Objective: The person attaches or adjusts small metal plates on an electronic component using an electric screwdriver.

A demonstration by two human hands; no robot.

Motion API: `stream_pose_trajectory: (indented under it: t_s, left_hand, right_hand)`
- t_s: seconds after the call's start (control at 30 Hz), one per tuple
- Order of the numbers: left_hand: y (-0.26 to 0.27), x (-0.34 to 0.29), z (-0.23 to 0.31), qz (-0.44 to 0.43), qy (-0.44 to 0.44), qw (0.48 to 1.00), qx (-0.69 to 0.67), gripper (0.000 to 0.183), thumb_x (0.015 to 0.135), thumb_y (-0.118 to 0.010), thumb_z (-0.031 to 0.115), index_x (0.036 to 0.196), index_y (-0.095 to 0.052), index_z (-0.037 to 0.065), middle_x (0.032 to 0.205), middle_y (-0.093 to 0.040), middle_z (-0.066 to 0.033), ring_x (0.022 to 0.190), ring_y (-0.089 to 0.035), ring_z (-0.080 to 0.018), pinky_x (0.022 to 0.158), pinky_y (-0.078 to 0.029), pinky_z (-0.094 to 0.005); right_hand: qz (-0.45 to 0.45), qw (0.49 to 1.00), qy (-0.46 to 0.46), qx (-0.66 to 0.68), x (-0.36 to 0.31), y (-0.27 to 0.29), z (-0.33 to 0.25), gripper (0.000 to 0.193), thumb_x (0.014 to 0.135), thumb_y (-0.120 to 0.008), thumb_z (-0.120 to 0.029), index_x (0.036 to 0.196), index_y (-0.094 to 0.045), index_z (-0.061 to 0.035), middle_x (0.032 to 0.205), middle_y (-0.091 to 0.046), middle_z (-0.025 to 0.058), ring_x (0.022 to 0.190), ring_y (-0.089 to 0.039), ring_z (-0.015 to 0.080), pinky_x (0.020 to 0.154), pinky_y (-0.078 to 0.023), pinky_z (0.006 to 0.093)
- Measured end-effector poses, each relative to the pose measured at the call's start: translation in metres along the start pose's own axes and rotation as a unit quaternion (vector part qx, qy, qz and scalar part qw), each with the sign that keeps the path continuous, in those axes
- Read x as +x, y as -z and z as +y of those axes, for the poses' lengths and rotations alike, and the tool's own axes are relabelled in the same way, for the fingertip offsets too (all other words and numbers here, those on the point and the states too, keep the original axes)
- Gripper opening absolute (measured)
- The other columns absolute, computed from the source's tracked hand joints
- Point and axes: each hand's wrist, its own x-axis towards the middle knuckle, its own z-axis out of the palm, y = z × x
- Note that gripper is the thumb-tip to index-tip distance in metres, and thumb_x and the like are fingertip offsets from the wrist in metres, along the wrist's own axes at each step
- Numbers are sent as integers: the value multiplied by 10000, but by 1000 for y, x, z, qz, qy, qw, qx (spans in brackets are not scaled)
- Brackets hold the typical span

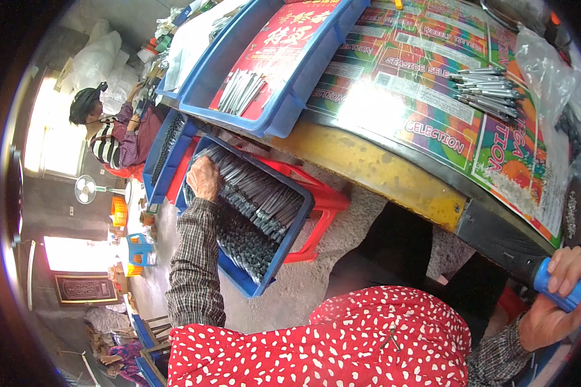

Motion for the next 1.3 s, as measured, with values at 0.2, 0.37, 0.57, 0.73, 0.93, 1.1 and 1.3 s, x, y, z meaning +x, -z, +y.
stream_pose_trajectory:
  t_s: [0.2, 0.37, 0.57, 0.73, 0.93, 1.1, 1.3]
  left_hand:
    - [0, -9, -23, -11, 50, 998, -47, 94, 722, -565, 140, 758, -593, 58, 731, -600, -155, 720, -593, -332, 627, -452, -445]
    - [9, -5, -31, -52, 92, 993, -51, 121, 754, -576, 170, 799, -633, 74, 778, -614, -166, 738, -598, -336, 627, -463, -428]
    - [-3, 0, -49, -25, 59, 998, -8, 122, 778, -539, 163, 793, -644, 103, 760, -605, -148, 709, -600, -335, 614, -470, -433]
    - [6, -3, -38, -38, 17, 998, 56, 124, 777, -521, 142, 784, -641, 109, 766, -600, -135, 699, -600, -322, 611, -472, -421]
    - [-4, -3, -47, -21, -8, 1000, 20, 136, 774, -517, 139, 781, -645, 93, 753, -594, -133, 697, -601, -317, 605, -473, -414]
    - [0, -5, -37, -30, -5, 999, 12, 142, 781, -513, 138, 784, -648, 95, 754, -593, -134, 697, -601, -321, 612, -474, -420]
    - [-17, -6, -46, -17, -17, 999, -35, 125, 797, -514, 135, 766, -618, 71, 745, -590, -164, 691, -596, -341, 601, -474, -433]
  right_hand:
    - [4, 1000, -7, 3, 0, 2, -1, 318, 828, -606, -323, 940, -438, -78, 651, -401, 1, 606, -392, 97, 667, -337, 256]
    - [6, 1000, -1, -3, 0, -4, -3, 315, 834, -598, -326, 941, -435, -78, 654, -390, -3, 608, -380, 98, 668, -326, 257]
    - [1, 1000, -4, 5, -1, -4, -4, 329, 831, -602, -333, 949, -436, -74, 657, -388, -3, 611, -375, 101, 669, -315, 257]
    - [-1, 1000, -5, 12, -2, -3, -4, 328, 832, -602, -334, 952, -438, -75, 659, -396, 0, 615, -380, 102, 675, -318, 259]
    - [5, 1000, -10, 8, -2, 1, -2, 321, 832, -604, -330, 948, -443, -77, 655, -409, 5, 608, -387, 107, 674, -324, 258]
    - [0, 1000, -8, 1, -1, 1, -2, 318, 831, -605, -327, 948, -449, -76, 651, -411, 6, 601, -388, 104, 668, -326, 256]
    - [-3, 1000, -2, 5, 2, -6, -4, 317, 833, -600, -327, 952, -450, -74, 645, -395, -2, 597, -381, 95, 656, -322, 254]
